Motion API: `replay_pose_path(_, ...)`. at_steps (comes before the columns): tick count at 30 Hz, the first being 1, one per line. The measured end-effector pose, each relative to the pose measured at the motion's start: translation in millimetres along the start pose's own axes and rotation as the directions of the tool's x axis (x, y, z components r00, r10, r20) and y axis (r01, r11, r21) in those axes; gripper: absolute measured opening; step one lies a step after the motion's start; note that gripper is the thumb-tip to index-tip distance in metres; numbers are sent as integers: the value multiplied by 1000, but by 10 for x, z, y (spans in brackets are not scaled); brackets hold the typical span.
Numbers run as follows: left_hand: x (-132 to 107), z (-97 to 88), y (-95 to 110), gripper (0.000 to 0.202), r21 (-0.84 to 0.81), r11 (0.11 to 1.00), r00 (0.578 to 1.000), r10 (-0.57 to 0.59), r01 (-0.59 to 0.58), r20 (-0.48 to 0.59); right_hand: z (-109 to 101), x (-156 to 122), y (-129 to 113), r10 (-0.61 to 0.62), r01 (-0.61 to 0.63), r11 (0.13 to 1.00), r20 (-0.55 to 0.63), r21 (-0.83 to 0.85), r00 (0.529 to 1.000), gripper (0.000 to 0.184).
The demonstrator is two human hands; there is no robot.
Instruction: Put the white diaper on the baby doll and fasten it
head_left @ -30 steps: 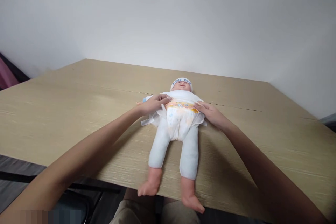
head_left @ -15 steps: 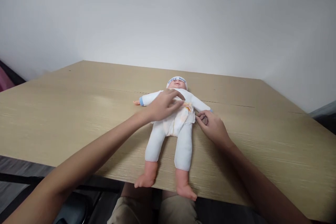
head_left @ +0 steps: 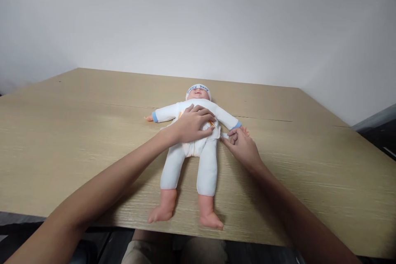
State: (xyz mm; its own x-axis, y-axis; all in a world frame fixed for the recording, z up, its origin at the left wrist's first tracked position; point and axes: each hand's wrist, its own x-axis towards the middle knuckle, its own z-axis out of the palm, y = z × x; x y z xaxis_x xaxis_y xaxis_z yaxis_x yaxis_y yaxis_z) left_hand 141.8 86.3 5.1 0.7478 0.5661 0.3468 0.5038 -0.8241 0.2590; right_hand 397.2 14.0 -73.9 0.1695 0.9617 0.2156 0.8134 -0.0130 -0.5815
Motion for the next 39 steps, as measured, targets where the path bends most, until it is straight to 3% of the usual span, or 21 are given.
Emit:
replay_pose_path(6,92,20,84,33,7,998,998,-70,70,-4,55,46,32,-36,38,999,-96,15,995,33)
replay_pose_path(9,111,44,101,43,13,996,996,-87,88,-3,69,73,41,-39,38,999,-99,-9,994,30)
replay_pose_path(14,100,80,97,56,29,990,990,-134,135,-30,50,103,34,38,-39,999,-38,-15,999,36)
replay_pose_path(19,94,102,109,62,62,983,985,-170,171,-17,13,127,41,3,-10,995,76,94,997,43)
replay_pose_path(23,92,120,113,59,51,982,983,-183,185,-30,-61,167,50,-73,16,905,118,425,990,54)
replay_pose_path(26,91,131,108,59,48,982,983,-182,183,-35,-54,183,29,-83,-26,813,160,582,984,56)
replay_pose_path(33,100,156,97,59,56,981,982,-183,185,-50,228,260,-199,-59,-24,639,80,769,995,61)
replay_pose_path(39,100,158,107,61,52,982,983,-178,181,-51,398,352,-404,-38,-47,601,87,798,996,62)
